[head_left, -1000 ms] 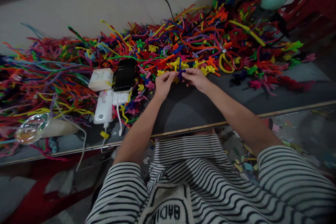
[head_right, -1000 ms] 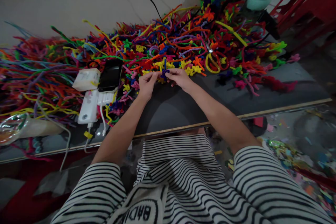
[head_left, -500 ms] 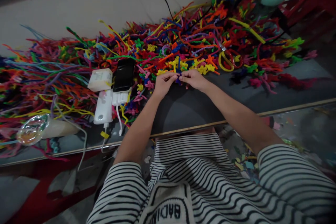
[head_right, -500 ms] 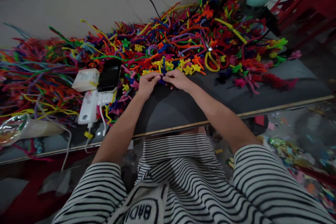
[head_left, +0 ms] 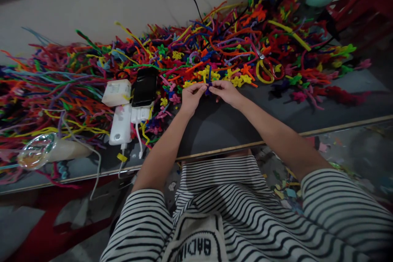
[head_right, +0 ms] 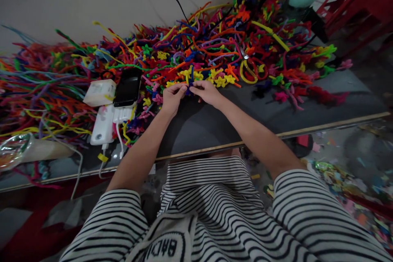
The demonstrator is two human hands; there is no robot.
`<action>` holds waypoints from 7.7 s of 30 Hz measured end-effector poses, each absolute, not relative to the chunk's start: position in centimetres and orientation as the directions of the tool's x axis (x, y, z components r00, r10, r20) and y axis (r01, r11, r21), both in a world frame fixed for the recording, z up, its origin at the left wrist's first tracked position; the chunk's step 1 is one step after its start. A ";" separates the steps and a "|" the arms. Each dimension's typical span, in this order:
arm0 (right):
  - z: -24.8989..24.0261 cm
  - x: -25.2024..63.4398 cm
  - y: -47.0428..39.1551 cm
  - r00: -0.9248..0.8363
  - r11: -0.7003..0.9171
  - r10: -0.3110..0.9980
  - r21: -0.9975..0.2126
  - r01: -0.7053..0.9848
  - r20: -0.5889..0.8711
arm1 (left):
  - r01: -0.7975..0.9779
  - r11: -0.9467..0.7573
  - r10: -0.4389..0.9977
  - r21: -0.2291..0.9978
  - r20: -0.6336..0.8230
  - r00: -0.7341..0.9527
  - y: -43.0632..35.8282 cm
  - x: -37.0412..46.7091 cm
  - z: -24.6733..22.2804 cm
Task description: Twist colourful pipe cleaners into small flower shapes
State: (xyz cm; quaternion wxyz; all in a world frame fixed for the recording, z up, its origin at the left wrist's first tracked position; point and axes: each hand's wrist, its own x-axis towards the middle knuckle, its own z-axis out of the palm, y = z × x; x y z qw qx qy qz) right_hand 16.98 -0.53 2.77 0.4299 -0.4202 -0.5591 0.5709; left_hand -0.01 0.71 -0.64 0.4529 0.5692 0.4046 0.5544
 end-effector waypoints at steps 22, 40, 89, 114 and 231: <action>3.4 17.4 -0.8 -0.256 -0.068 0.966 -0.987 -0.149 -0.027 | -0.048 -0.256 0.965 0.966 0.258 0.055 0.2 0.3 -0.5; 3.5 17.3 -1.0 -0.341 -0.086 0.939 -0.989 -0.117 -0.041 | -0.139 -0.257 0.958 0.957 0.271 0.096 0.3 0.0 -0.6; 3.3 17.3 -2.0 -0.078 0.446 0.876 -0.736 0.509 0.476 | 0.477 -0.383 0.899 0.791 0.438 -0.004 -1.8 0.6 1.5; 2.8 18.6 0.2 -0.300 -0.031 0.954 -0.996 -0.079 -0.005 | 0.029 -0.205 0.971 0.978 0.200 0.131 -1.0 0.3 0.9; 1.9 18.3 0.4 -0.278 0.093 0.956 -0.996 -0.005 0.091 | 0.112 -0.307 0.952 0.945 0.304 0.044 -1.3 0.2 1.0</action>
